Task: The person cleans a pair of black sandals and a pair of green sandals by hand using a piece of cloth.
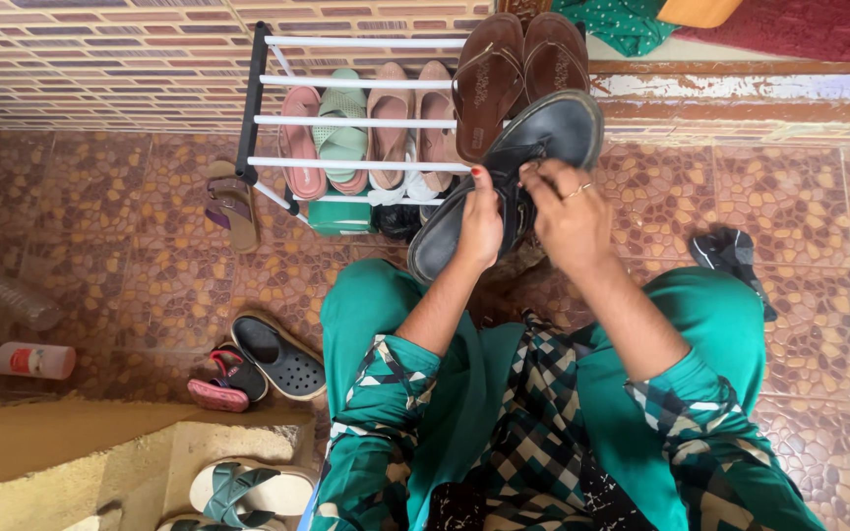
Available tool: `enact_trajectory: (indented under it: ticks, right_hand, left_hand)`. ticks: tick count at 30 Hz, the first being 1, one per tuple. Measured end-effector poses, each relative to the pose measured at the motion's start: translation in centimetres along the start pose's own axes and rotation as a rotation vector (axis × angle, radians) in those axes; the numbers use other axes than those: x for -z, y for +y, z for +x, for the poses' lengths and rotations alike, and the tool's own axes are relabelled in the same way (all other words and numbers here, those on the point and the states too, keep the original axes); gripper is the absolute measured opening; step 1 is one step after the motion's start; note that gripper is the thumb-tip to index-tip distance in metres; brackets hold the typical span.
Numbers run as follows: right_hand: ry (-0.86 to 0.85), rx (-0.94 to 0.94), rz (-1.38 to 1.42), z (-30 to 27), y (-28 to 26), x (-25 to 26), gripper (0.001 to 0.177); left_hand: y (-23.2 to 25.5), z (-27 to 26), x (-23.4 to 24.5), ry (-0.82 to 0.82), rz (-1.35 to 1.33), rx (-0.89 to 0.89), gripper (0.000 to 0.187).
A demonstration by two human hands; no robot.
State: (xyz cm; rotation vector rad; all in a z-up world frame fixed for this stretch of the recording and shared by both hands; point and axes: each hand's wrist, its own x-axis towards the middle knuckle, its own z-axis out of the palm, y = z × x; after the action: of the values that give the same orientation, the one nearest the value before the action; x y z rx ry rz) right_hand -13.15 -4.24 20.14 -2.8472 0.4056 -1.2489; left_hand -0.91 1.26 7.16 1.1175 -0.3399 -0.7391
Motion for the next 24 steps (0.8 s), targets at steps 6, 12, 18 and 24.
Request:
enact_trajectory:
  ticks: [6,12,18,24]
  right_hand:
    - [0.021,-0.054,-0.054,1.2,0.8,0.4,0.028]
    - [0.090,-0.084,0.087,1.2,0.5,0.2,0.029]
    - [-0.085,-0.006,0.068,-0.6,-2.4,0.3,0.026]
    - [0.042,-0.055,0.029,0.5,-0.7,0.3,0.028]
  left_hand:
    - [-0.1,-0.5,-0.5,0.061,0.025,0.030,0.066]
    - [-1.6,0.3,0.4,0.017,-0.003,-0.008,0.067]
    - [2.6,-1.6,-1.3,-0.105,-0.334,0.109,0.073]
    - [5.7,-2.8,-2.2,-0.252,-0.345,-0.051,0.084]
